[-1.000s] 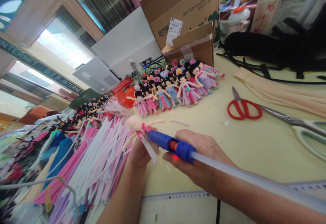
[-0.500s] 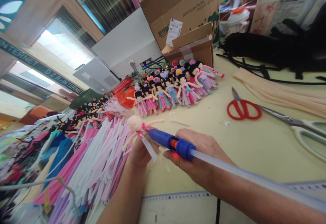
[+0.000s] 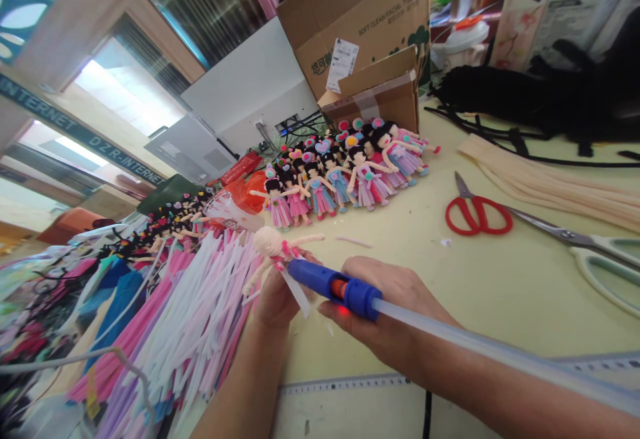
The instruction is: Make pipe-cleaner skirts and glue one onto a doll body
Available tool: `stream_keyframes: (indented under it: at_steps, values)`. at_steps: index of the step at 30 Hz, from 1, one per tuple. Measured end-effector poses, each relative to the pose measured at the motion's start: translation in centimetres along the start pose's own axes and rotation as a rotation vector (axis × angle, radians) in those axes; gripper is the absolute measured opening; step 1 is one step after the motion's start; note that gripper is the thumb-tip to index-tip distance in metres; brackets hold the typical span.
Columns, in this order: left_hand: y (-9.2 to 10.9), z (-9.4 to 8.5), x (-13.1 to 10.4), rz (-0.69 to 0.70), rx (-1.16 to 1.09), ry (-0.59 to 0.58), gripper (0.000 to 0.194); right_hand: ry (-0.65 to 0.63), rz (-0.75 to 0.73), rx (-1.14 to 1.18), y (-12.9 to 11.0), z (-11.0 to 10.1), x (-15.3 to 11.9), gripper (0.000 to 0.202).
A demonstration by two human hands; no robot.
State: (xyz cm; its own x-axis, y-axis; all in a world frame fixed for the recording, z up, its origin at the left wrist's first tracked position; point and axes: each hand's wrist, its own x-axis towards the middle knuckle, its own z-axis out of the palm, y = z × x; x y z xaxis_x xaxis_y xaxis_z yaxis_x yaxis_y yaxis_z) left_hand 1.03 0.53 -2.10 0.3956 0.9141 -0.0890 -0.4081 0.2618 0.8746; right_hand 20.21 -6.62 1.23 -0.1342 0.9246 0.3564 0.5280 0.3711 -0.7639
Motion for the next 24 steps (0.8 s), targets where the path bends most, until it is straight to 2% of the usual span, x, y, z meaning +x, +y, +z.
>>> stream_keyframes:
  at_steps: [12, 21, 24]
  values:
    - [-0.08, -0.03, -0.08, 0.024, 0.021, -0.01, 0.036, -0.028, 0.02, -0.023, -0.17, -0.14, -0.02, 0.027]
    - [-0.12, -0.1, 0.03, 0.0, 0.002, -0.019, 0.037, 0.034, 0.003, -0.016, 0.22, -0.07, 0.15, 0.028]
    - [-0.06, 0.04, -0.04, -0.001, 0.033, 0.015, 0.034, 0.037, 0.002, -0.017, 0.2, -0.18, 0.2, 0.028]
